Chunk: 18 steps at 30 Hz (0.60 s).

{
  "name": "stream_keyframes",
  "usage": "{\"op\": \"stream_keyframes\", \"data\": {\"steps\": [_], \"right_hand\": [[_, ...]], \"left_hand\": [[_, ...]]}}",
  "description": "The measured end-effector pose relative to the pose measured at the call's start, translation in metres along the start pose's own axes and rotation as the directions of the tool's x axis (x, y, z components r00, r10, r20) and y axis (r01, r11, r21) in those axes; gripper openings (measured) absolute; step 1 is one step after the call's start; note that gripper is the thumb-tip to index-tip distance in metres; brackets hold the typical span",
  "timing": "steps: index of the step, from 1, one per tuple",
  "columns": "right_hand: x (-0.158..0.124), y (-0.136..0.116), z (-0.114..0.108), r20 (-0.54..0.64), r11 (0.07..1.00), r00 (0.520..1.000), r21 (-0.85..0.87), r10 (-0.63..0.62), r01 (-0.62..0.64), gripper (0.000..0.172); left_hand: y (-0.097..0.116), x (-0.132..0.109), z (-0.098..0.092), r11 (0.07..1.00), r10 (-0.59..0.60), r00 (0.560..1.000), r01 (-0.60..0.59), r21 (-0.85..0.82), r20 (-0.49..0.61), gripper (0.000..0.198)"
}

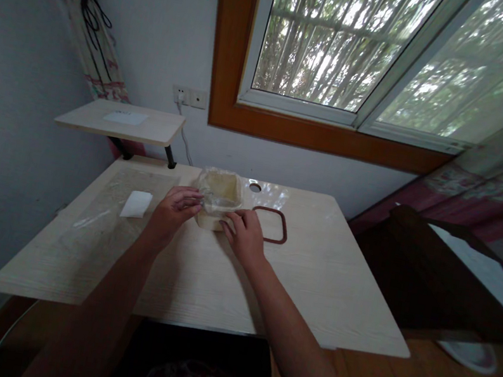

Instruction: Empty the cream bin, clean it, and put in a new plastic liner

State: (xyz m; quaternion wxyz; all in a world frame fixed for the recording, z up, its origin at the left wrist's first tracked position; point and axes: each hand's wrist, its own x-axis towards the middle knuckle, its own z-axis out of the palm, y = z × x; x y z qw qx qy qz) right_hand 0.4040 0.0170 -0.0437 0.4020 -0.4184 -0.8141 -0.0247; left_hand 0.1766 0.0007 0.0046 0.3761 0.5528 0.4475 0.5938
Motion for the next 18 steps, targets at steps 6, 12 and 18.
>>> {"op": "stream_keyframes", "data": {"steps": [6, 12, 18], "right_hand": [[0.001, 0.004, 0.003, -0.077, 1.000, 0.997, -0.011, -0.008, 0.007, 0.022], [-0.001, 0.010, 0.003, -0.071, 0.999, 0.997, -0.024, -0.030, 0.028, 0.021], [-0.002, 0.017, 0.000, -0.080, 0.999, 0.997, 0.051, 0.012, -0.008, 0.016]], "left_hand": [[0.005, -0.001, -0.003, 0.923, 0.202, 0.964, -0.246, 0.297, 0.170, 0.028], [0.007, 0.003, -0.003, 0.706, 0.367, 0.900, -0.434, 0.559, 0.235, 0.021], [0.005, 0.006, -0.004, 0.663, 0.364, 0.903, -0.424, 0.617, 0.229, 0.012]]}}
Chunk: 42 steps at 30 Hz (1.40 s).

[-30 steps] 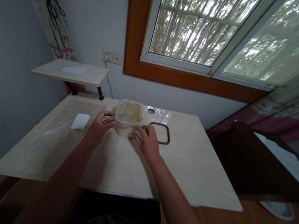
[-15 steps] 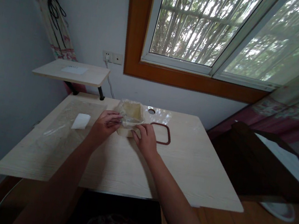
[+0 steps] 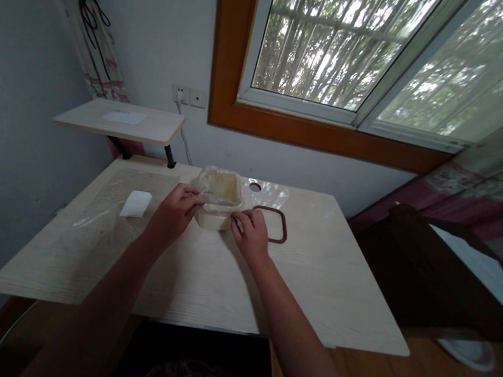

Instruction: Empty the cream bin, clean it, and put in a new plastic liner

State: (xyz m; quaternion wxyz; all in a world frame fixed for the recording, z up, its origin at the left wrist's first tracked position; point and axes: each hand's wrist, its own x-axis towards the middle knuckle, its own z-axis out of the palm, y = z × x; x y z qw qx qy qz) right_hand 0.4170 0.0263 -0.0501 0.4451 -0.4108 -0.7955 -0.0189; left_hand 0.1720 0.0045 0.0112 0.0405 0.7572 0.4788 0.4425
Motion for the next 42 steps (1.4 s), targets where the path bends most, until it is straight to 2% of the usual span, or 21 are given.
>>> {"op": "stream_keyframes", "data": {"steps": [5, 7, 9, 14, 19, 24, 35, 42], "right_hand": [[0.001, 0.005, -0.006, -0.076, 0.961, 0.972, 0.185, 0.223, -0.207, 0.015], [0.000, 0.007, -0.007, -0.069, 0.926, 0.949, 0.250, 0.309, -0.284, 0.016], [-0.002, 0.010, -0.006, -0.028, 0.904, 0.942, 0.293, 0.335, -0.312, 0.019], [-0.008, 0.015, 0.002, 0.093, 0.942, 0.975, 0.257, 0.200, -0.218, 0.021], [-0.009, 0.012, 0.009, 0.058, 0.989, 0.991, 0.077, 0.123, -0.127, 0.019], [-0.010, 0.012, 0.013, 0.054, 0.997, 0.996, -0.016, 0.072, -0.072, 0.023], [0.000, 0.007, 0.007, 0.035, 0.995, 0.995, 0.024, 0.094, -0.095, 0.022], [0.001, 0.007, -0.008, -0.065, 0.984, 0.987, 0.112, 0.145, -0.138, 0.020]], "left_hand": [[0.000, 0.003, -0.005, 1.000, 0.016, 1.000, -0.016, 0.001, -0.001, 0.012], [0.000, 0.004, -0.007, 1.000, 0.030, 1.000, -0.030, 0.003, 0.010, 0.013], [0.000, 0.005, -0.007, 0.999, 0.043, 0.999, -0.043, 0.010, 0.028, 0.013], [-0.001, 0.006, -0.003, 0.999, 0.047, 0.998, -0.048, 0.025, 0.045, 0.013], [-0.001, 0.004, 0.000, 0.999, 0.035, 0.997, -0.036, 0.025, 0.069, 0.014], [-0.001, 0.001, 0.003, 0.999, 0.032, 0.996, -0.035, 0.029, 0.079, 0.014], [-0.005, 0.001, 0.008, 1.000, 0.028, 0.998, -0.028, 0.006, 0.061, 0.016], [-0.009, 0.004, 0.009, 1.000, 0.025, 0.999, -0.024, -0.019, 0.032, 0.016]]}}
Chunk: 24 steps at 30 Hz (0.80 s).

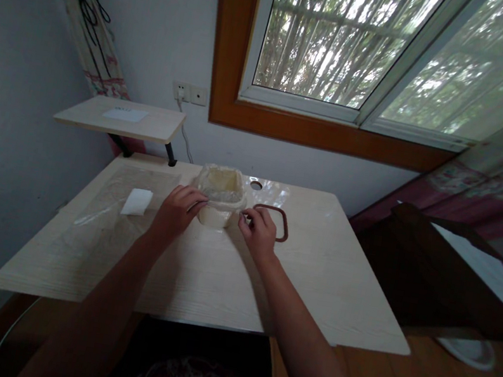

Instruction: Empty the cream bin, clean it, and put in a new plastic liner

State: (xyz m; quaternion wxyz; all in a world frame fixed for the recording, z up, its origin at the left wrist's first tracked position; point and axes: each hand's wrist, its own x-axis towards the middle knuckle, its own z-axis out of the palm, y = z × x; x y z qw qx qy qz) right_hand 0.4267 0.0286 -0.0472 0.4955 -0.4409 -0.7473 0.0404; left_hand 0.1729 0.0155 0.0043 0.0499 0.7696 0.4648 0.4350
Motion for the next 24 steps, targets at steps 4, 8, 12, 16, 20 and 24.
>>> {"op": "stream_keyframes", "data": {"steps": [4, 8, 12, 16, 20, 24], "right_hand": [[0.002, 0.002, -0.007, -0.025, 0.999, 1.000, 0.034, -0.012, 0.013, 0.015], [0.011, -0.001, -0.011, -0.071, 0.993, 0.994, 0.072, -0.086, 0.092, 0.009], [0.025, -0.004, -0.015, -0.095, 0.991, 0.990, 0.073, -0.104, 0.111, 0.007], [0.037, -0.006, -0.017, -0.072, 0.987, 0.993, 0.117, -0.098, 0.106, 0.006], [0.043, -0.006, -0.013, -0.047, 0.978, 0.994, 0.177, -0.102, 0.108, 0.006], [0.044, -0.002, -0.005, -0.052, 0.978, 0.997, 0.199, -0.059, 0.068, 0.021]], "left_hand": [[0.001, 0.000, -0.001, 0.997, 0.039, 0.999, -0.040, 0.061, 0.010, 0.019], [0.002, -0.001, -0.003, 0.982, 0.087, 0.995, -0.093, 0.162, 0.041, 0.024], [0.002, 0.000, -0.005, 0.977, 0.103, 0.993, -0.110, 0.184, 0.050, 0.026], [0.000, 0.003, -0.006, 0.977, 0.116, 0.992, -0.125, 0.175, 0.059, 0.027], [-0.001, 0.005, -0.008, 0.981, 0.110, 0.991, -0.120, 0.149, 0.074, 0.026], [-0.002, 0.008, -0.011, 0.989, 0.089, 0.993, -0.098, 0.109, 0.079, 0.026]]}}
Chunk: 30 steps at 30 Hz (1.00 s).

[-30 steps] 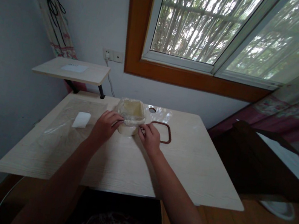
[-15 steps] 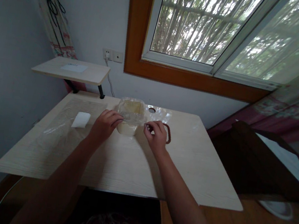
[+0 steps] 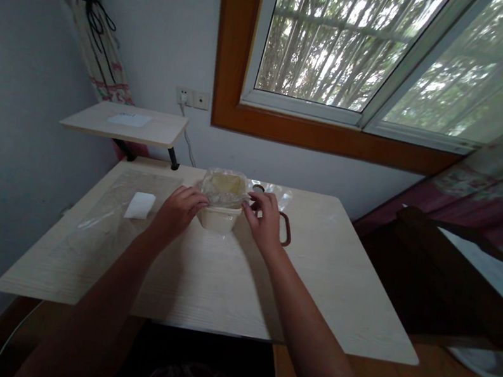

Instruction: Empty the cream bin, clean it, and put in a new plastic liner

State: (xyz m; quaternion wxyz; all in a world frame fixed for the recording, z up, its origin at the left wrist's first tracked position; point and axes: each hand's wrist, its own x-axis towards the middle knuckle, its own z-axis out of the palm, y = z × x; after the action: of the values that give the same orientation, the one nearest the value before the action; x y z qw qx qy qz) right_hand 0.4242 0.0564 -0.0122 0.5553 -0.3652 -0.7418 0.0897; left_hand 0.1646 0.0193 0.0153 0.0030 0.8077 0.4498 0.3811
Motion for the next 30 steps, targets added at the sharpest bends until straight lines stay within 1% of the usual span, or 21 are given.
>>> {"op": "stream_keyframes", "data": {"steps": [2, 4, 7, 9, 14, 16, 22, 25, 27, 30], "right_hand": [[-0.002, 0.004, 0.002, -0.021, 1.000, 0.999, 0.008, 0.024, -0.024, 0.029], [-0.004, 0.009, 0.002, -0.042, 0.999, 0.998, 0.005, 0.050, -0.050, 0.031], [-0.005, 0.016, 0.000, -0.054, 0.997, 0.996, -0.008, 0.074, -0.075, 0.022], [-0.005, 0.020, 0.000, -0.035, 0.997, 0.997, -0.003, 0.071, -0.071, 0.017], [0.001, 0.026, 0.002, 0.025, 0.994, 0.994, 0.030, 0.108, -0.109, 0.013], [0.004, 0.027, 0.002, 0.026, 0.991, 0.991, 0.036, 0.128, -0.129, 0.013], [0.009, 0.018, -0.005, -0.026, 0.987, 0.988, 0.059, 0.150, -0.148, 0.010], [0.012, 0.015, -0.009, -0.052, 0.989, 0.989, 0.063, 0.140, -0.137, 0.009], [0.012, 0.014, -0.011, -0.047, 0.989, 0.989, 0.069, 0.137, -0.134, 0.009], [0.012, 0.015, -0.013, -0.016, 0.980, 0.985, 0.108, 0.170, -0.168, 0.012]], "left_hand": [[-0.001, 0.001, -0.001, 1.000, -0.016, 1.000, 0.016, -0.019, -0.010, 0.026], [-0.003, 0.001, -0.001, 0.999, -0.029, 0.999, 0.028, -0.035, -0.017, 0.025], [-0.005, 0.001, -0.001, 0.998, -0.040, 0.999, 0.040, -0.042, -0.016, 0.026], [-0.006, 0.002, 0.000, 0.998, -0.044, 0.999, 0.043, -0.041, -0.012, 0.026], [-0.009, 0.003, 0.000, 0.999, -0.026, 1.000, 0.025, -0.045, -0.018, 0.026], [-0.010, 0.003, -0.001, 0.999, -0.014, 1.000, 0.014, -0.044, -0.016, 0.026], [-0.014, 0.004, -0.005, 1.000, -0.014, 1.000, 0.014, -0.025, -0.002, 0.028], [-0.014, 0.006, -0.008, 0.999, 0.007, 1.000, -0.007, -0.039, 0.006, 0.028], [-0.014, 0.006, -0.010, 0.998, 0.016, 1.000, -0.016, -0.055, 0.007, 0.026], [-0.014, 0.008, -0.016, 0.995, 0.002, 1.000, -0.001, -0.103, 0.016, 0.026]]}}
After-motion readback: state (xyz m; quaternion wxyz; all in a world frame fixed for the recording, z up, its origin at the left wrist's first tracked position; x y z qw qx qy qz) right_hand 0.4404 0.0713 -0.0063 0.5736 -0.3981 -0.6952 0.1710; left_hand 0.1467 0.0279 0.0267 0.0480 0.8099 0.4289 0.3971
